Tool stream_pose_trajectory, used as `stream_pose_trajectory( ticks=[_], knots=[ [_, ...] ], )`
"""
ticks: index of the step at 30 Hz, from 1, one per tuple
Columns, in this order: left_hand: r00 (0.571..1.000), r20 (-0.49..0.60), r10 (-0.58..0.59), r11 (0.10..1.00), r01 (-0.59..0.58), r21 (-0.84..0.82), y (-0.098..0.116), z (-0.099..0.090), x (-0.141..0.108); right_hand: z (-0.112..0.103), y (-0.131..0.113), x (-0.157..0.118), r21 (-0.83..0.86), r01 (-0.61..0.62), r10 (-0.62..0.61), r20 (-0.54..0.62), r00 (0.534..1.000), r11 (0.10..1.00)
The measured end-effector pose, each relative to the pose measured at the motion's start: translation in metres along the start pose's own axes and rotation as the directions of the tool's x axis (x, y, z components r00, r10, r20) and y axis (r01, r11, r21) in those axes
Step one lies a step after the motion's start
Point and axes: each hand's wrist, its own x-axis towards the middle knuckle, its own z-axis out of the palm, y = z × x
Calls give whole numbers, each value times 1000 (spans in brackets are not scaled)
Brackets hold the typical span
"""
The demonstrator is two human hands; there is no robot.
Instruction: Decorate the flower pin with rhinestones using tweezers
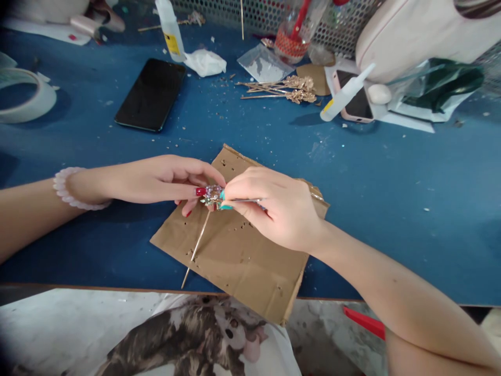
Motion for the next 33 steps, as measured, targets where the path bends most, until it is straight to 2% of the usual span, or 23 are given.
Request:
stream_pose_trajectory(
  ticks=[9, 15, 19, 24, 30, 33],
  knots=[
    [1000, -9, -8, 1000, 8, -10, 0, -1, -1, -2, -3, -1, 27, 37, -36, -38, 999, 999],
    [999, -41, -25, 999, 26, 20, 2, -1, -1, -5, -4, -4, 261, -21, 29, -25, 999, 965],
    [999, -30, -27, 1000, 27, 5, 4, -1, 0, -6, 1, -6, 332, -23, 29, -11, 1000, 943],
    [999, -30, -38, 999, 38, 14, 4, -2, 0, -6, 3, -6, 335, -2, -14, 45, 999, 942],
    [999, -23, -25, 1000, 25, 15, 3, -2, -1, -7, 2, -6, 309, 4, -24, 59, 998, 951],
    [1000, 20, 6, 1000, -6, 15, 1, -3, -1, -7, 2, -6, 303, 2, -21, 58, 998, 953]
  ],
)
